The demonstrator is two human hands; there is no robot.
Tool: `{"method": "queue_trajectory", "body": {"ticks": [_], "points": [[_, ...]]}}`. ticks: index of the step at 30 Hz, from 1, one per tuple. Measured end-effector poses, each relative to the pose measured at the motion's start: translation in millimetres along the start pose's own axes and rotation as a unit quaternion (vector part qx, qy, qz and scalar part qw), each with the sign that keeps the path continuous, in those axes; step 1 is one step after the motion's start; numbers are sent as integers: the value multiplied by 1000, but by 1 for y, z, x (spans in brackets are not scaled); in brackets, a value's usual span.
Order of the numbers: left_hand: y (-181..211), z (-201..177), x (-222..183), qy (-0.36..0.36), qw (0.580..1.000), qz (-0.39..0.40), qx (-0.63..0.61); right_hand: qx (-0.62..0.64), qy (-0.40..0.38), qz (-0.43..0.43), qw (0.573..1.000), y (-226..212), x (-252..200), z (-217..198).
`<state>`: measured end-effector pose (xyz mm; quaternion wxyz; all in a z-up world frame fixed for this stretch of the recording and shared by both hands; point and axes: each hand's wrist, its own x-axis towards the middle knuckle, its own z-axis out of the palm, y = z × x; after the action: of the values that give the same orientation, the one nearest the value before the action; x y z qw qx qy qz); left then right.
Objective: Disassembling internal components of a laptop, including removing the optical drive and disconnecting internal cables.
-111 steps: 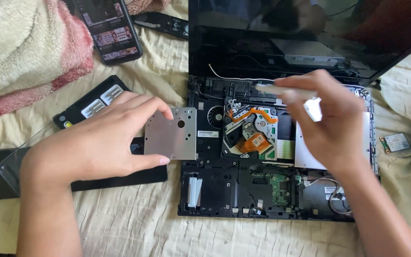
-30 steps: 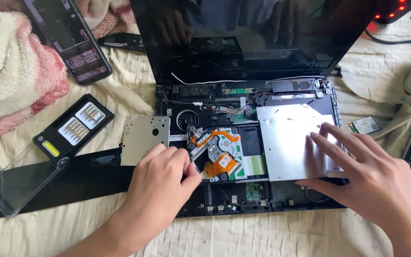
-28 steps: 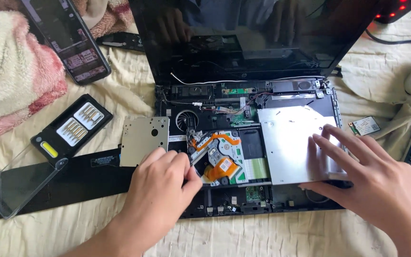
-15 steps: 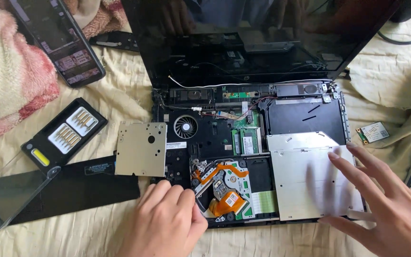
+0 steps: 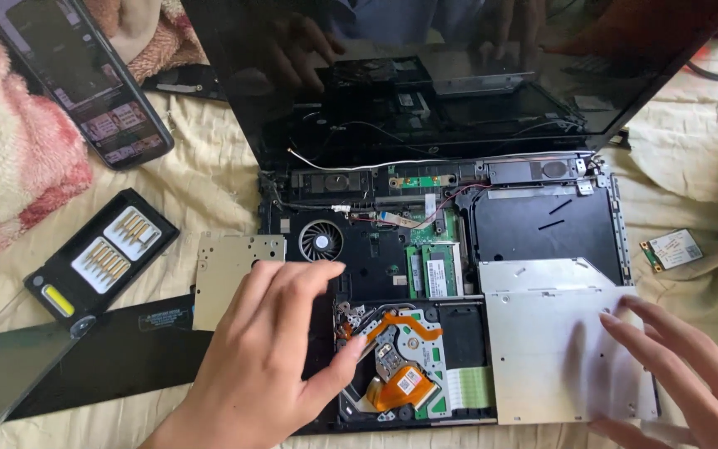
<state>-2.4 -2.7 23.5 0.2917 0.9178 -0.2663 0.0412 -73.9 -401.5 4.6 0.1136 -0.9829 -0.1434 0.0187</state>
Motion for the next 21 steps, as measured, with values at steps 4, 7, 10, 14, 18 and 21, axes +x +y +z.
{"method": "queue_trajectory", "body": {"ticks": [4, 7, 10, 14, 18, 21], "points": [[1, 0, -2, -38, 998, 28, 44, 2, 12, 4, 1000, -2, -3, 2], [-1, 4, -5, -100, 992, 49, 56, 33, 17, 38, 999, -6, -4, -1], [-3, 11, -8, -107, 986, 59, 110, -10, -7, 43, 999, 2, -8, 0], [-2, 7, -2, -41, 996, 55, 59, 9, 0, 76, 997, 6, -15, 2], [-4, 6, 0, -7, 1000, 16, 7, 43, 41, 164, 985, 23, -22, 20], [-4, 6, 0, -3, 1000, 6, -6, 30, 65, 217, 973, 3, -11, 33]]}}
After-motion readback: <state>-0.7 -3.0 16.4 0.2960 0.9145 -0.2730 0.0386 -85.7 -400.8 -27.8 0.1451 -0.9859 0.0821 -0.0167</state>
